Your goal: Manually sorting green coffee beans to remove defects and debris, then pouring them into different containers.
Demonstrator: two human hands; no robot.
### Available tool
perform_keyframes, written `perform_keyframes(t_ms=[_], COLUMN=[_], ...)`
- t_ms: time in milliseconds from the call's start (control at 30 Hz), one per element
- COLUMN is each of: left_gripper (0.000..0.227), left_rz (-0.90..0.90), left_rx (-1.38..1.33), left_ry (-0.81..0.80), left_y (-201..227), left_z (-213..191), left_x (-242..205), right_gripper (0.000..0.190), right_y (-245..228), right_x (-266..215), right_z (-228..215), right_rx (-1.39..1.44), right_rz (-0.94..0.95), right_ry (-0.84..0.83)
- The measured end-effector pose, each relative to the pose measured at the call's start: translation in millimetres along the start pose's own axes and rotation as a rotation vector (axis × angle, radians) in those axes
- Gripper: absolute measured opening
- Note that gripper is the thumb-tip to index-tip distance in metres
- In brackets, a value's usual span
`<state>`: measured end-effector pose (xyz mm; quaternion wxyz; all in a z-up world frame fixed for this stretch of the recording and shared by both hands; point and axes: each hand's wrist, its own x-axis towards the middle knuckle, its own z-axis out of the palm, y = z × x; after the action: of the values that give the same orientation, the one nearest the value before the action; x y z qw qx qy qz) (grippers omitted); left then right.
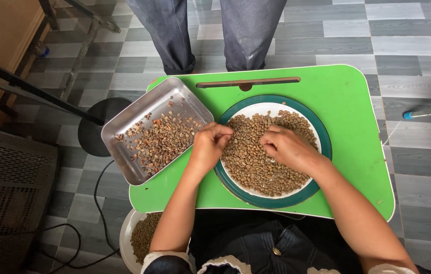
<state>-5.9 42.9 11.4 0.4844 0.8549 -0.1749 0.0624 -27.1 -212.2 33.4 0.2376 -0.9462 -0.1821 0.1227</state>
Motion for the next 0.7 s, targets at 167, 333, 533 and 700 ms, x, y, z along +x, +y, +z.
perform_keyframes(t_ms=[167, 333, 533, 700], left_gripper=[0.015, 0.015, 0.028, 0.022], left_rz=[-0.053, -0.043, -0.015, 0.068], left_rx=[-0.085, -0.175, 0.193, 0.199], left_ry=[-0.021, -0.063, -0.325, -0.442], left_y=[-11, -8, 36, 35], left_z=[-1, -7, 11, 50], left_x=[-9, -11, 10, 11], right_gripper=[0.014, 0.022, 0.022, 0.022], right_y=[5, 22, 45, 85], right_x=[-19, -38, -35, -16], right_z=[-18, -33, -19, 6], right_rx=[0.147, 0.223, 0.434, 0.886], right_rz=[0.0, 0.052, 0.056, 0.053], right_ry=[0.127, 0.208, 0.321, 0.442])
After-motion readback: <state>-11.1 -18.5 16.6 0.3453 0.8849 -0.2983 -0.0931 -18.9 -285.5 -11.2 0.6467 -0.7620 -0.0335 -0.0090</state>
